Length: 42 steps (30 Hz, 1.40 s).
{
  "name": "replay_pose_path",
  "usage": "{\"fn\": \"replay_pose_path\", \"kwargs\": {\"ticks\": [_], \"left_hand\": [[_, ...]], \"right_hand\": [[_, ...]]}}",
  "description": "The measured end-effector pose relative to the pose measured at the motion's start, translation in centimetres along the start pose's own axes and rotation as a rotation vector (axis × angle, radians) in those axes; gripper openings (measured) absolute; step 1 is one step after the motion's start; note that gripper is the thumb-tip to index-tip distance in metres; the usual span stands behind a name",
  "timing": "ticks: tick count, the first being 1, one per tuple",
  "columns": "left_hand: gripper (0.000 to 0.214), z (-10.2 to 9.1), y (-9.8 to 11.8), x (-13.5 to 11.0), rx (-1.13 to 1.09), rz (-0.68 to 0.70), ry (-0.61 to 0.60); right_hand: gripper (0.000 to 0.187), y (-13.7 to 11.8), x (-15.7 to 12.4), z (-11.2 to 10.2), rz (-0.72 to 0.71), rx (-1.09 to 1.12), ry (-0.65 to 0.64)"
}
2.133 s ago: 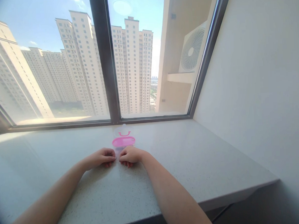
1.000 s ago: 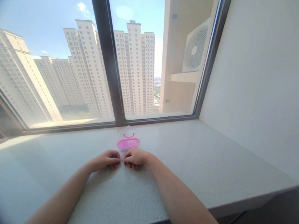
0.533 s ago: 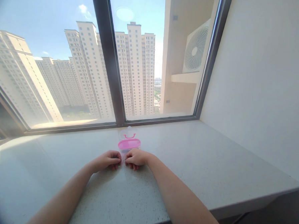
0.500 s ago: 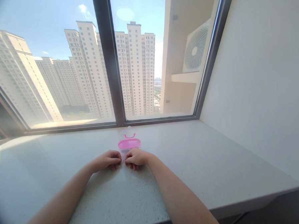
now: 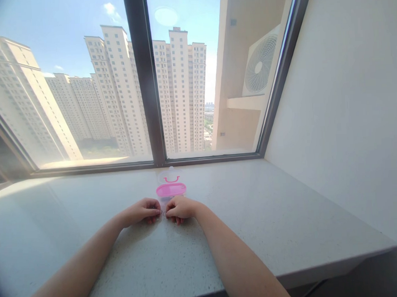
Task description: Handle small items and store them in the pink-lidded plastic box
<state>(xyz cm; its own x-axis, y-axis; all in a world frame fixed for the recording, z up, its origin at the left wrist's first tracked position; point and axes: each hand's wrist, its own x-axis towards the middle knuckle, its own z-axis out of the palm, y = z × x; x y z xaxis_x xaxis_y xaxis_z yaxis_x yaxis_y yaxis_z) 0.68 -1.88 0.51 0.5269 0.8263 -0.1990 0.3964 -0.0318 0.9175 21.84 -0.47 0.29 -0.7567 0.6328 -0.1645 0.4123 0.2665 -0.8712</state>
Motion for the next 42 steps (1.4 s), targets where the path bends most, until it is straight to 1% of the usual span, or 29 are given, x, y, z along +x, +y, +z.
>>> {"fn": "replay_pose_path", "kwargs": {"ticks": [5, 13, 19, 24, 30, 42], "left_hand": [[0.032, -0.11, -0.27, 0.13, 0.011, 0.009, -0.010], [0.034, 0.10, 0.27, -0.13, 0.010, -0.001, 0.001], [0.033, 0.10, 0.22, -0.08, -0.008, 0.006, 0.000], [0.032, 0.04, 0.03, -0.04, 0.003, 0.000, 0.005], [0.028, -0.09, -0.25, -0.03, -0.001, 0.027, -0.014], [0.029, -0.14, -0.30, 0.14, -0.007, 0.022, -0.015]], "right_hand": [[0.006, -0.05, 0.02, -0.01, 0.004, -0.003, -0.001], [0.007, -0.05, 0.04, 0.01, 0.027, -0.013, 0.004], [0.009, 0.27, 0.28, -0.07, 0.035, 0.006, -0.010], [0.010, 0.18, 0.20, -0.09, 0.005, 0.016, -0.011], [0.008, 0.26, 0.15, -0.05, 0.016, 0.023, -0.001], [0.008, 0.66, 0.59, -0.09, 0.012, 0.061, -0.013]]}}
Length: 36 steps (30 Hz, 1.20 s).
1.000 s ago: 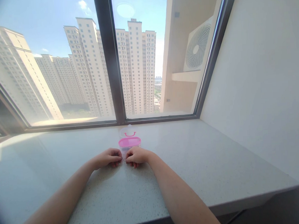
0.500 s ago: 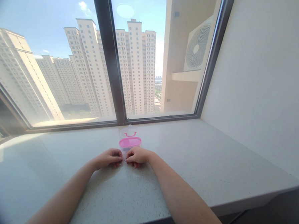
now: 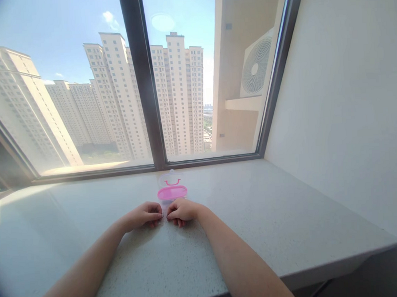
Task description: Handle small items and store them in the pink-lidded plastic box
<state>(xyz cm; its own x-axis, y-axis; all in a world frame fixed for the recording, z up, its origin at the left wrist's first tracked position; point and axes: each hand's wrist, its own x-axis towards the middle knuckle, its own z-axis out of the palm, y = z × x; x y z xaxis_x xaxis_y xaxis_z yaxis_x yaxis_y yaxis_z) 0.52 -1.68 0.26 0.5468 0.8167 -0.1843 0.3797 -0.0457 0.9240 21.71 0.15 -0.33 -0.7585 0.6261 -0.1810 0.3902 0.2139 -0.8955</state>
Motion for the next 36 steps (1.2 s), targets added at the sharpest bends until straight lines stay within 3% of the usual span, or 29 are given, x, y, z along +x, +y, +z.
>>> {"fn": "replay_pose_path", "kwargs": {"ticks": [36], "left_hand": [[0.033, 0.06, 0.02, 0.05, 0.023, 0.005, -0.004]], "right_hand": [[0.012, 0.05, -0.22, -0.08, 0.013, -0.042, 0.018]]}}
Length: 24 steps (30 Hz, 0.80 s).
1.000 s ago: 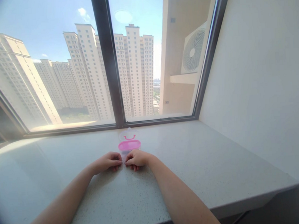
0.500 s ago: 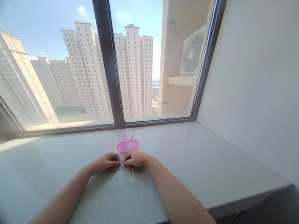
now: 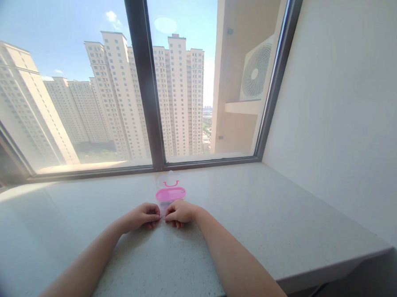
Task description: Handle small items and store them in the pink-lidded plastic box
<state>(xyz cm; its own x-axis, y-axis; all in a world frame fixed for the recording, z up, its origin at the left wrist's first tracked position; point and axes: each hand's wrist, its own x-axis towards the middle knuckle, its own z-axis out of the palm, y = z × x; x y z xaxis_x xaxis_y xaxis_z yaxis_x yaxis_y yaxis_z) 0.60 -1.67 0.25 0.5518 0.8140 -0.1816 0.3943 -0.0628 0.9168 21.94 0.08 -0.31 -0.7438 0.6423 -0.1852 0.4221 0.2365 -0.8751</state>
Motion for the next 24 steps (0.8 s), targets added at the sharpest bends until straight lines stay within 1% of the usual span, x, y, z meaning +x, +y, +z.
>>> {"fn": "replay_pose_path", "kwargs": {"ticks": [13, 24], "left_hand": [[0.034, 0.10, 0.05, -0.04, -0.031, -0.003, 0.023], [0.033, 0.05, -0.15, -0.01, -0.006, -0.002, 0.021]], "right_hand": [[0.010, -0.27, -0.09, 0.01, -0.003, -0.019, 0.010], [0.009, -0.36, -0.07, 0.13, 0.008, -0.005, 0.004]]}}
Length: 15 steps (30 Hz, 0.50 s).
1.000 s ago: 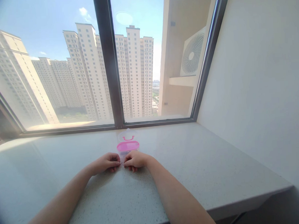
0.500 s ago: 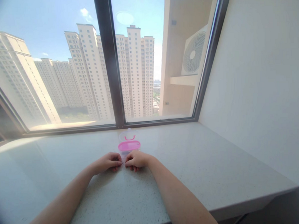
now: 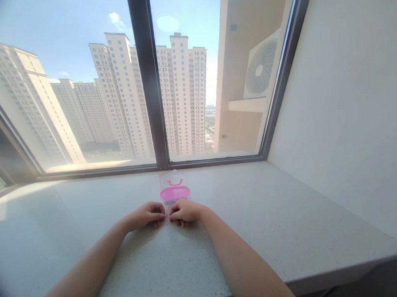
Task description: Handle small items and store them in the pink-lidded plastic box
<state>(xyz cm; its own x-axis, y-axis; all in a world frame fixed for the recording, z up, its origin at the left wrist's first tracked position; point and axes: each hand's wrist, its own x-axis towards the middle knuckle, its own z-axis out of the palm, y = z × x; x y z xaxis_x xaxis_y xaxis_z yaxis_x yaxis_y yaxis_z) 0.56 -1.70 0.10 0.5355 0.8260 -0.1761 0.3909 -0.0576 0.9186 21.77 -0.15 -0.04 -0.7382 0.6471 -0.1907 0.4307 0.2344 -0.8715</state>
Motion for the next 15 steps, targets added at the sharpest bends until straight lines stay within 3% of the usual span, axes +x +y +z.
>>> {"fn": "replay_pose_path", "kwargs": {"ticks": [15], "left_hand": [[0.035, 0.12, 0.06, 0.08, -0.003, -0.019, 0.006]], "right_hand": [[0.009, -0.23, 0.01, 0.03, 0.018, 0.001, -0.002]]}}
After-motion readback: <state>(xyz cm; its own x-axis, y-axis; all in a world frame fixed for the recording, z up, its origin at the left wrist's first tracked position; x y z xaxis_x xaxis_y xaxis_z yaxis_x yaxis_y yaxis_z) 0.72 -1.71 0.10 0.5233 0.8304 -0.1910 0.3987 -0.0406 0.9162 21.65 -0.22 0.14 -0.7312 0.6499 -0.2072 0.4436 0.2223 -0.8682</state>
